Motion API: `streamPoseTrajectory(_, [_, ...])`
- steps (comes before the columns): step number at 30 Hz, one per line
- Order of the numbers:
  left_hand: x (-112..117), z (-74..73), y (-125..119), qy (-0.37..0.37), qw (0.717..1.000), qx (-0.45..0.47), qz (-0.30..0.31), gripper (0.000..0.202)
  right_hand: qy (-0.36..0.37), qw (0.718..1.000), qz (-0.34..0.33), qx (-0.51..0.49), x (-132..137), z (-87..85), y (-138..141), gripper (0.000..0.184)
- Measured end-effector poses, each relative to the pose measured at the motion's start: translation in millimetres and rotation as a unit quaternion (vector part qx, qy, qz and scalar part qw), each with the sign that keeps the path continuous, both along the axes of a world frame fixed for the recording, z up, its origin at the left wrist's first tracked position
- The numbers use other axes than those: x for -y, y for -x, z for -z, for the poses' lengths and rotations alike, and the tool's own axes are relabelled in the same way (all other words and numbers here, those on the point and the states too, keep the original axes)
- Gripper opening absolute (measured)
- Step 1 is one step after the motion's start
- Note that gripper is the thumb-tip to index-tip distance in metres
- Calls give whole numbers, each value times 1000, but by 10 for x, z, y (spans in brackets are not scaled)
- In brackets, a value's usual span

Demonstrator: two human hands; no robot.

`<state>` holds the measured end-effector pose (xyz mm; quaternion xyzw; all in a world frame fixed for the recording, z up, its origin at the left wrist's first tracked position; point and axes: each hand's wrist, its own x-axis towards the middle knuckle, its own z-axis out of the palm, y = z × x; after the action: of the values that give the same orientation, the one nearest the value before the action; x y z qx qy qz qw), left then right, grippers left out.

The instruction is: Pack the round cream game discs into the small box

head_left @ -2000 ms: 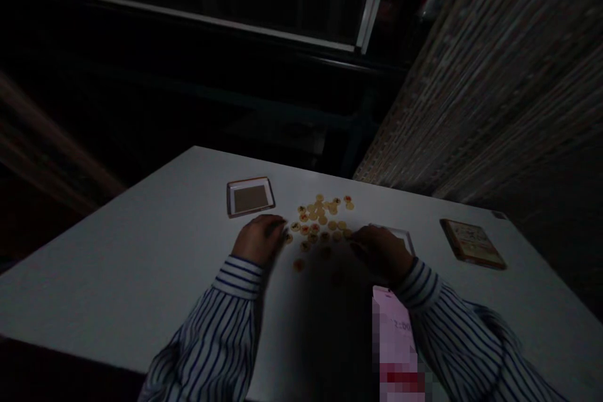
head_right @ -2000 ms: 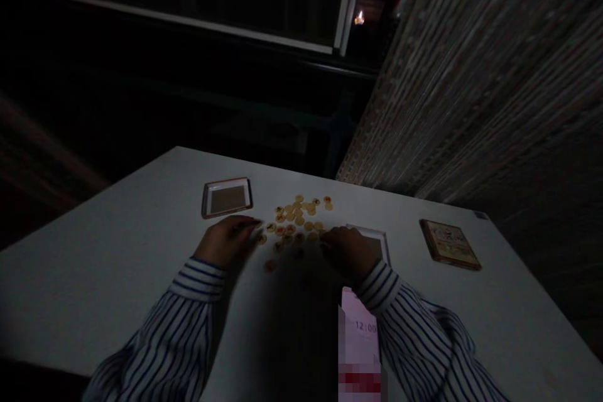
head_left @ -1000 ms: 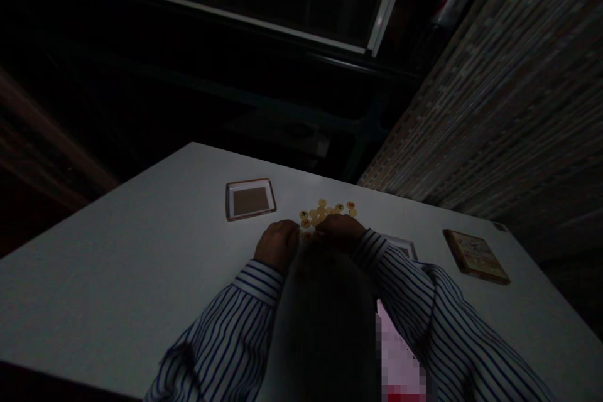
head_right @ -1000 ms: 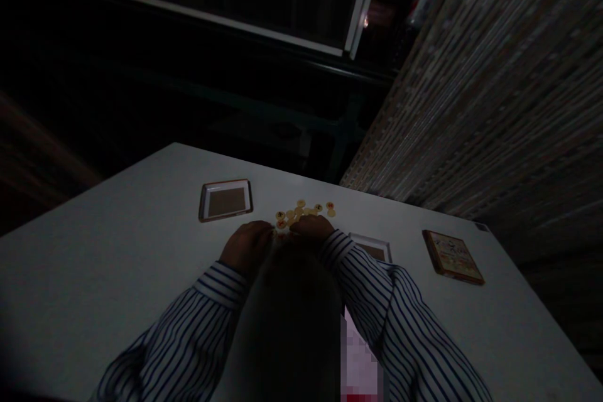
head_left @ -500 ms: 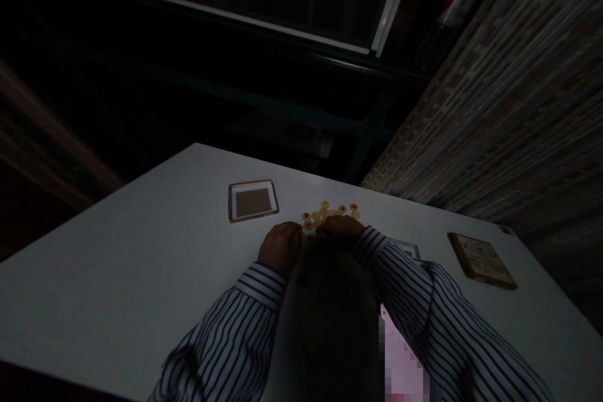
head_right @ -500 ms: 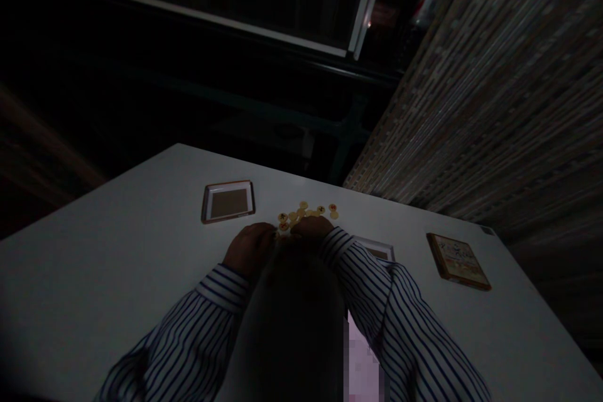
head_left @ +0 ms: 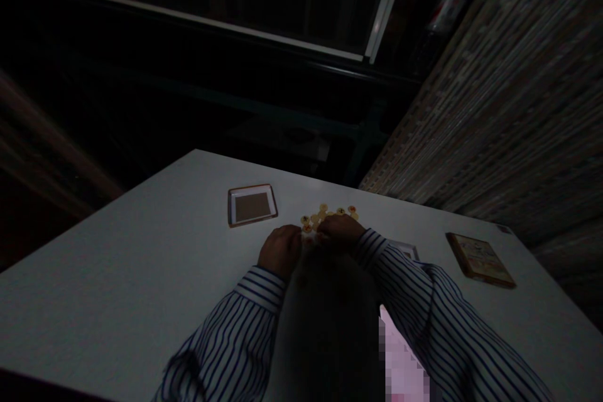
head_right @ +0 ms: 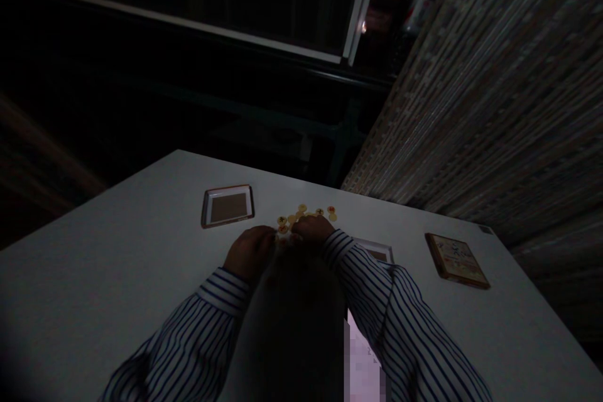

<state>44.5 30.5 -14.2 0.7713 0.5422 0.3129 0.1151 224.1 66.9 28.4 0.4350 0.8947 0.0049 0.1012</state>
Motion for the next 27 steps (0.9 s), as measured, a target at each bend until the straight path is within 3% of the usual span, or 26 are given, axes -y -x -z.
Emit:
streamPoseTrajectory(14, [92, -55, -70, -38, 994, 105, 0, 25, -62, 990, 34, -126, 296, -295, -28, 23])
streamPoseTrajectory(20, [171, -135, -153, 22, 982, 186, 9, 30, -100, 981, 34, -166, 441, -379, -130, 27])
streamPoseTrajectory(27, [317, -313, -383, 72, 973, 213, 50, 31, -112, 975, 50, -183, 575, -362, -277, 27])
